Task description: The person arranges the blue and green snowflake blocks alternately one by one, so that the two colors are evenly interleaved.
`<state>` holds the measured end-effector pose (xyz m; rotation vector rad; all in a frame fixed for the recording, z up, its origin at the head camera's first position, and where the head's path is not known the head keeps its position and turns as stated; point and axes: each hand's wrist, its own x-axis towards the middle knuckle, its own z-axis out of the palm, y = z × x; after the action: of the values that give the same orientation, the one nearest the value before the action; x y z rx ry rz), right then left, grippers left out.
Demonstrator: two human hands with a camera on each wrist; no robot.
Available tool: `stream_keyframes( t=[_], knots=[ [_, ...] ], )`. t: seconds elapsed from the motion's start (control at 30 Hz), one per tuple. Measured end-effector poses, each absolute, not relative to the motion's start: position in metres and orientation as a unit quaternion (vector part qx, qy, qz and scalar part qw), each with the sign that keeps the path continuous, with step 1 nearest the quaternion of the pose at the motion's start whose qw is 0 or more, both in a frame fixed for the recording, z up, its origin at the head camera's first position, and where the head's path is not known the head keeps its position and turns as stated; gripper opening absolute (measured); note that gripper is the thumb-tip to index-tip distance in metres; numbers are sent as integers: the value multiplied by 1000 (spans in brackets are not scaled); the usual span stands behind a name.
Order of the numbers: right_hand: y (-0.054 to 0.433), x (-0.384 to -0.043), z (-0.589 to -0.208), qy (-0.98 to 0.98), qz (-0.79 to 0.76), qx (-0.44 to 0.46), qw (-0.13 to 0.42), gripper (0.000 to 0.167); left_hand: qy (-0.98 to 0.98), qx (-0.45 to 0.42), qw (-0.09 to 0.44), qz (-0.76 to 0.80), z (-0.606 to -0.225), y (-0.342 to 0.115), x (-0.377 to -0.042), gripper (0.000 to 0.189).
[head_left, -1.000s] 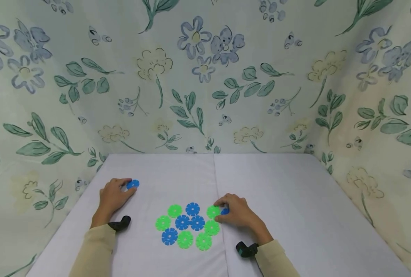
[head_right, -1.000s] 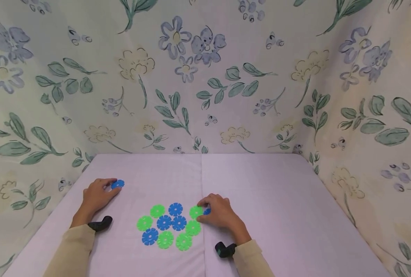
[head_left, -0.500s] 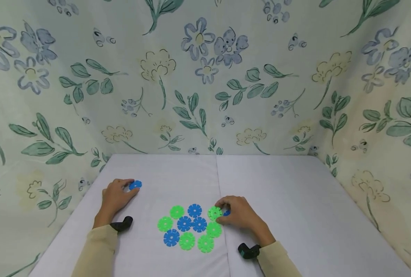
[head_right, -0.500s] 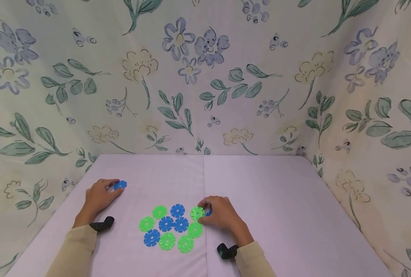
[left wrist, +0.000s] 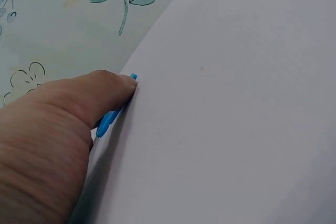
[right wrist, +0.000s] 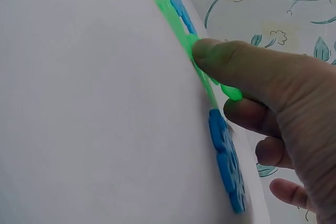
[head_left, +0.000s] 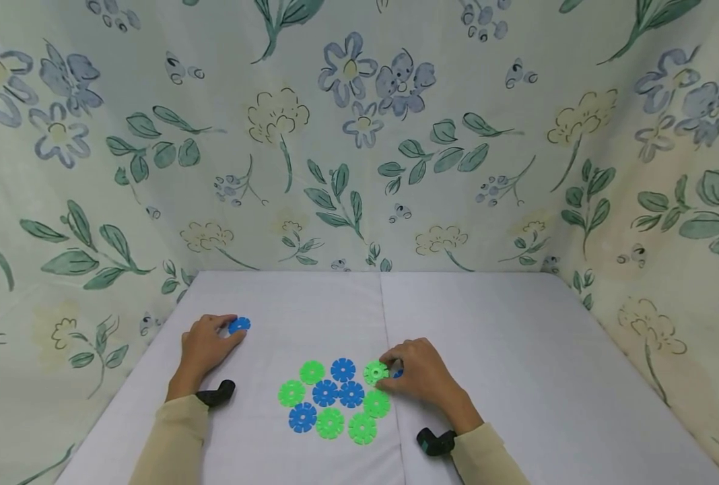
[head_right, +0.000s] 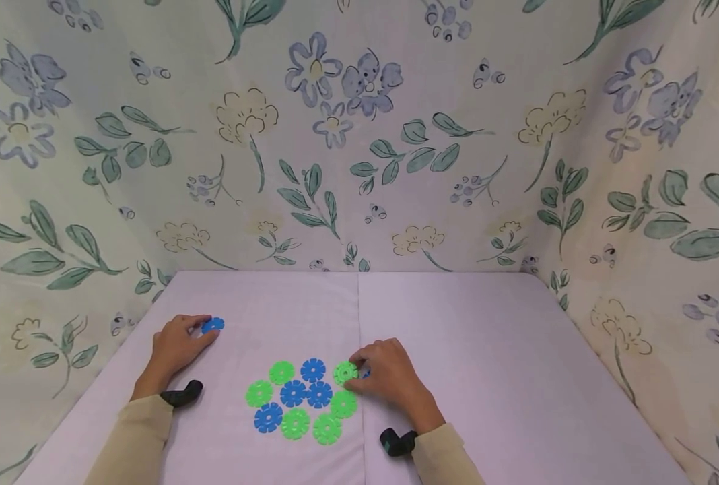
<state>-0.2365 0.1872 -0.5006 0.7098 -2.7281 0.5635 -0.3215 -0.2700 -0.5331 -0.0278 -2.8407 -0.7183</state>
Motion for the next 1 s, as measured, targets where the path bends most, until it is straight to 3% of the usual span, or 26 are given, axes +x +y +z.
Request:
stream_keyframes(
  t=[0.57,1.0],
  knots=[
    [186,-236,-495,-951,182,236,80,38,-964,-13,112,-242,-534,-270,-321,59],
    [187,-235,-493,-945,179,233,145,33,-963,-9,109,-245,-536,-271,-321,61]
  ],
)
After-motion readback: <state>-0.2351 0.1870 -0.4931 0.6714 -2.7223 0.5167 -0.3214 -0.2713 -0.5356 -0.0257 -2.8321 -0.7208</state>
